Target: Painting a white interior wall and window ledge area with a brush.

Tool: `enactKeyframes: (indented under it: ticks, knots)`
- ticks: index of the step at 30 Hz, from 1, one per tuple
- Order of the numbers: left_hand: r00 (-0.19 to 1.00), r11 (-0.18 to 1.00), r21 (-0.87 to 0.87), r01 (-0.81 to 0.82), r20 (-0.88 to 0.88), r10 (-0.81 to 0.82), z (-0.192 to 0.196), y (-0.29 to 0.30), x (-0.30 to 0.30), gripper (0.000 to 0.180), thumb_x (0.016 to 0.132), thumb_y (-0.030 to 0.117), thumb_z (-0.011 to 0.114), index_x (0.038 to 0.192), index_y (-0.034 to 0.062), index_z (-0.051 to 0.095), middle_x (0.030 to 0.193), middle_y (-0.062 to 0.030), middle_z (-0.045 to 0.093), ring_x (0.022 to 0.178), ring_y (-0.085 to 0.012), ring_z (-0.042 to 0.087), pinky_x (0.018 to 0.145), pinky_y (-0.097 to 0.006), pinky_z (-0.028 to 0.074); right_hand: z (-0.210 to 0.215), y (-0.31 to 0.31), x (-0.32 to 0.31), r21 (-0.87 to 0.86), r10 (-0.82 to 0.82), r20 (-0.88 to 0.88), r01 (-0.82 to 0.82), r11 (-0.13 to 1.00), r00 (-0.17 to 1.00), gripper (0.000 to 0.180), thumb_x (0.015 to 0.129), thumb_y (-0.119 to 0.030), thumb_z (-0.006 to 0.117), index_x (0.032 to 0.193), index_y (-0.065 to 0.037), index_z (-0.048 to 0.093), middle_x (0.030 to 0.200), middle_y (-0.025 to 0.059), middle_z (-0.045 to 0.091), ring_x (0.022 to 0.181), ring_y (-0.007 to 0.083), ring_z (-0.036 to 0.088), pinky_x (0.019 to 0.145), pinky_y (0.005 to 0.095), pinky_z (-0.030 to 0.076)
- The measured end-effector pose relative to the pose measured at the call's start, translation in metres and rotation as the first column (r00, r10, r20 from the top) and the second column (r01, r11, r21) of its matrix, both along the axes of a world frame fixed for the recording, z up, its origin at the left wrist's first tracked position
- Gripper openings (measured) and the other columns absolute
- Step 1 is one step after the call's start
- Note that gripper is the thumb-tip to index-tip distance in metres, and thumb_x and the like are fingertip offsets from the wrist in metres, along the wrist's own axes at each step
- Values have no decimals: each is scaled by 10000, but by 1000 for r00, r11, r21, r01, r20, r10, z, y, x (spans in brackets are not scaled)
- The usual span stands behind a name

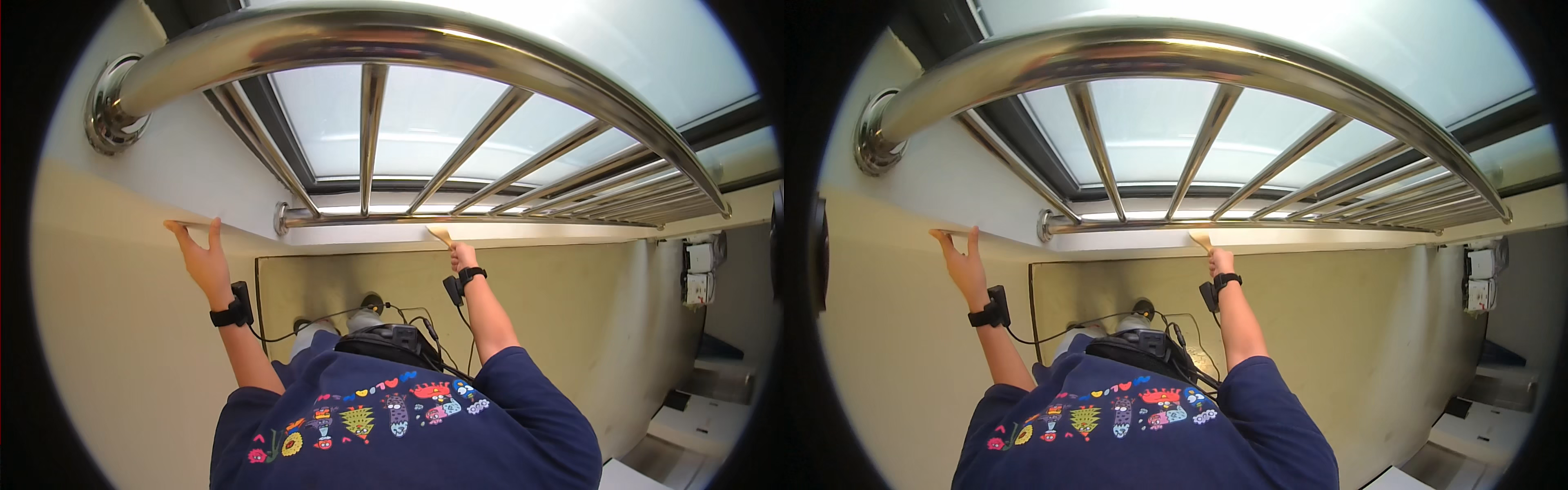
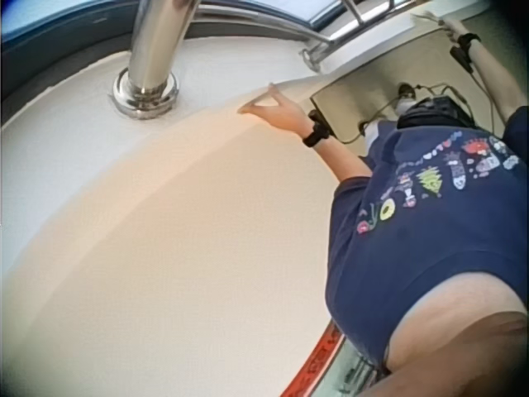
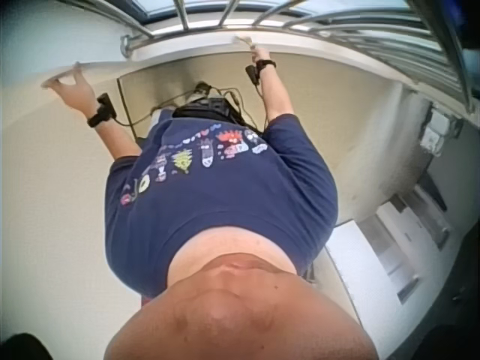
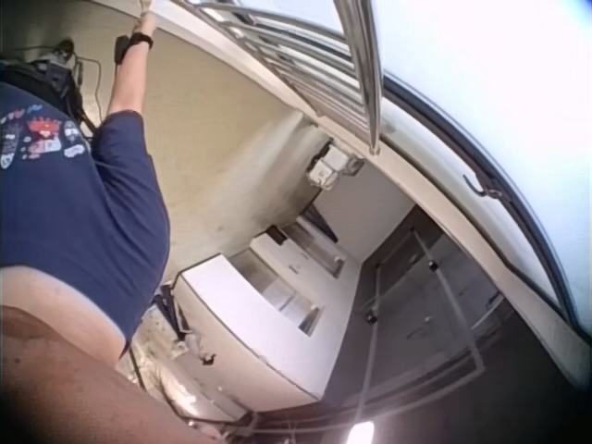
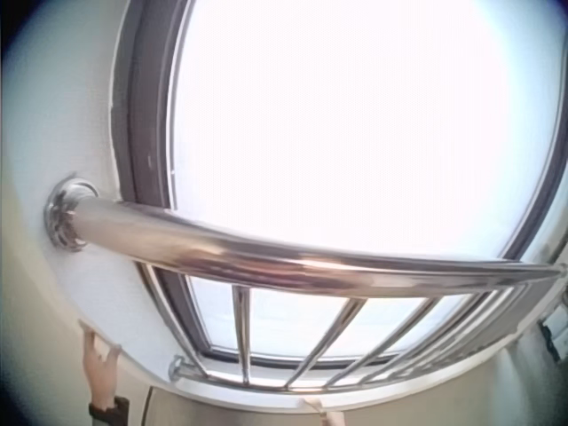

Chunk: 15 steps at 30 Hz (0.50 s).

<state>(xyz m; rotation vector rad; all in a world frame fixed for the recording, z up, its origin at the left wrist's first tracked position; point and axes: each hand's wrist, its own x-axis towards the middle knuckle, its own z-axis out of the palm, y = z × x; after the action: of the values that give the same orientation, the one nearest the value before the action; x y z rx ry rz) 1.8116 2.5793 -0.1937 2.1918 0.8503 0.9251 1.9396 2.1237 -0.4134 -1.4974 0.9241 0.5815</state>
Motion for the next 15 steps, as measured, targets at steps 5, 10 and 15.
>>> enactKeyframes:
  ticks: [5,10,15]
  knots:
    - [999,998,-54,26,27,-25,-3,5,-3,778,820,300,587,1360,14,106,1376,-179,256,1270,-267,274,1006,-310,235,-5,32,23,-48,19,11,-18,999,1000,112,751,-138,484,675,-58,498,464,-27,336,344,85,275,332,251,191]
    - [992,958,-261,123,8,-126,15,21,-24,598,847,322,542,1327,66,295,1376,-139,282,1236,-251,335,960,-328,320,-36,37,14,-88,44,-42,-47,995,998,98,743,-103,442,681,-48,494,453,-2,313,336,109,255,331,267,181]
    - [998,973,-226,37,-48,-49,3,54,-67,446,857,320,526,1224,73,468,1367,-118,308,1220,-230,355,934,-333,353,-39,35,-12,-84,5,-84,-12,996,996,111,746,-121,446,669,-51,486,439,-2,307,326,115,254,332,274,177]
